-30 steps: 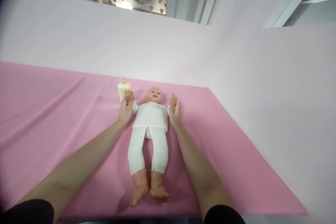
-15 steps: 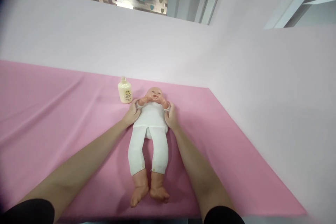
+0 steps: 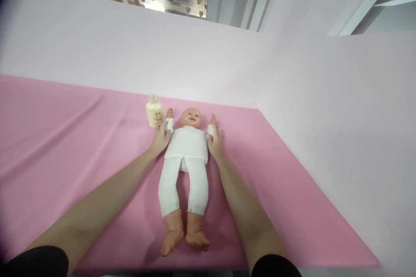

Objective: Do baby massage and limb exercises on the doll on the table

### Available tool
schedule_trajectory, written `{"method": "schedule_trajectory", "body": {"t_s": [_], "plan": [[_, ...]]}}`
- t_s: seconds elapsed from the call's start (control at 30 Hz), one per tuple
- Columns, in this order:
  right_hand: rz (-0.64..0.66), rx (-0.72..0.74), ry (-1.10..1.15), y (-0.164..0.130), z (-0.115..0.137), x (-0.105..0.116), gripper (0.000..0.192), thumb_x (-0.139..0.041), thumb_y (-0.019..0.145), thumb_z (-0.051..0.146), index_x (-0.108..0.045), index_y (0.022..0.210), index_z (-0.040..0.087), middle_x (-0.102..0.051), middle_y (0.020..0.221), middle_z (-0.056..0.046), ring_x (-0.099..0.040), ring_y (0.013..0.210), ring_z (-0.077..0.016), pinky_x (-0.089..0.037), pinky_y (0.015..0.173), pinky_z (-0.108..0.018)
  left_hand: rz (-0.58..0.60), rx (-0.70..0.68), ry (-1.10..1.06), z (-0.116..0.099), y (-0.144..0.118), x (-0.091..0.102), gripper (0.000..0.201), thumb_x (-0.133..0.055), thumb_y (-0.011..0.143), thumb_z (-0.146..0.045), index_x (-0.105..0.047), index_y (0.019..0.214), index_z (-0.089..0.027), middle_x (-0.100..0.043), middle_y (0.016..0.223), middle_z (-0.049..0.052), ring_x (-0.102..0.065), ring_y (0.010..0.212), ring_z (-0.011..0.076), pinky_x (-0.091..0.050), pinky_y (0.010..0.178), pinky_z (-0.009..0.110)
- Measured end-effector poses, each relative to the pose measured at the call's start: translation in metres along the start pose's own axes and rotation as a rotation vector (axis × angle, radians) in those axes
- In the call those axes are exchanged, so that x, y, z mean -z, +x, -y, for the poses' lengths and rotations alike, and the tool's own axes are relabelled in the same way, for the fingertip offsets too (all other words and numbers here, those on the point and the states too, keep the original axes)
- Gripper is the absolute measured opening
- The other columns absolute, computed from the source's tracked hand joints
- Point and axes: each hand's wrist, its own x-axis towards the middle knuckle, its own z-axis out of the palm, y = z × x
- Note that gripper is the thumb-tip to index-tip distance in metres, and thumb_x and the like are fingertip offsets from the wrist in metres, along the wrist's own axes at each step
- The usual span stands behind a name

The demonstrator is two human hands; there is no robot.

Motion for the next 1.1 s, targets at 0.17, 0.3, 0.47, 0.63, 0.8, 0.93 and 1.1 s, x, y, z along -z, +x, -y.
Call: {"method": "schedule_trajectory", "body": {"t_s": [0.17, 0.3, 0.47, 0.63, 0.8, 0.93, 1.1], "plan": [[0.034, -0.047, -0.034, 0.0, -0.015, -0.006, 0.054, -0.043, 0.084, 0.028, -0.038, 0.138, 0.023, -0.05, 0.126, -0.011, -0.044, 0.12, -0.0258, -0.035, 0.105, -0.05, 0.077, 0.144, 0.117, 0.006, 0.002, -0.002, 0.052, -0.047, 0.086, -0.032, -0.043, 0.135, -0.016, -0.042, 0.131, 0.019, -0.038, 0.128, 0.0354, -0.029, 0.106, 0.055], [0.06, -0.097, -0.076, 0.001, -0.02, -0.006, 0.055, -0.045, 0.083, 0.03, -0.042, 0.137, 0.021, -0.054, 0.121, -0.012, -0.05, 0.113, -0.0267, -0.037, 0.102, -0.051, 0.112, 0.156, 0.211, 0.008, 0.004, -0.002, 0.05, -0.044, 0.087, -0.036, -0.047, 0.134, -0.017, -0.051, 0.127, 0.019, -0.04, 0.126, 0.0374, -0.03, 0.103, 0.058], [0.07, -0.191, -0.098, 0.003, -0.022, -0.004, 0.052, -0.047, 0.081, 0.033, -0.049, 0.131, 0.02, -0.06, 0.114, -0.012, -0.055, 0.108, -0.0281, -0.039, 0.098, -0.051, 0.095, 0.194, 0.209, 0.011, 0.004, -0.001, 0.048, -0.047, 0.086, -0.04, -0.053, 0.128, -0.018, -0.057, 0.123, 0.018, -0.044, 0.123, 0.037, -0.029, 0.102, 0.058], [0.08, -0.229, -0.049, 0.004, -0.018, -0.001, 0.049, -0.048, 0.08, 0.033, -0.052, 0.128, 0.021, -0.063, 0.112, -0.01, -0.057, 0.107, -0.0278, -0.041, 0.097, -0.049, 0.053, 0.151, 0.148, 0.016, 0.005, -0.002, 0.045, -0.052, 0.083, -0.043, -0.057, 0.12, -0.018, -0.06, 0.12, 0.017, -0.049, 0.12, 0.0356, -0.029, 0.103, 0.057], [0.043, -0.248, 0.051, 0.002, -0.012, 0.001, 0.056, -0.05, 0.079, 0.034, -0.044, 0.132, 0.018, -0.053, 0.129, -0.013, -0.05, 0.12, -0.0272, -0.038, 0.103, -0.048, 0.042, 0.132, -0.008, 0.013, 0.004, 0.001, 0.046, -0.056, 0.08, -0.033, -0.053, 0.123, -0.019, -0.057, 0.127, 0.015, -0.049, 0.121, 0.0334, -0.032, 0.104, 0.053], [-0.074, -0.214, 0.182, 0.001, -0.006, 0.0, 0.068, -0.053, 0.076, 0.03, -0.028, 0.138, 0.017, -0.043, 0.136, -0.016, -0.046, 0.124, -0.0242, -0.039, 0.103, -0.044, -0.003, 0.072, -0.142, 0.001, 0.002, 0.004, 0.062, -0.053, 0.078, -0.019, -0.035, 0.137, -0.018, -0.044, 0.138, 0.015, -0.041, 0.129, 0.0276, -0.031, 0.108, 0.047], [-0.15, -0.134, 0.225, 0.001, 0.007, 0.002, 0.081, -0.06, 0.075, 0.036, -0.015, 0.141, 0.02, -0.047, 0.121, -0.013, -0.055, 0.1, -0.0201, -0.048, 0.087, -0.038, -0.071, -0.06, -0.194, -0.013, -0.002, 0.005, 0.075, -0.059, 0.074, -0.02, -0.025, 0.141, -0.021, -0.048, 0.131, 0.013, -0.049, 0.119, 0.0239, -0.039, 0.102, 0.042]]}}
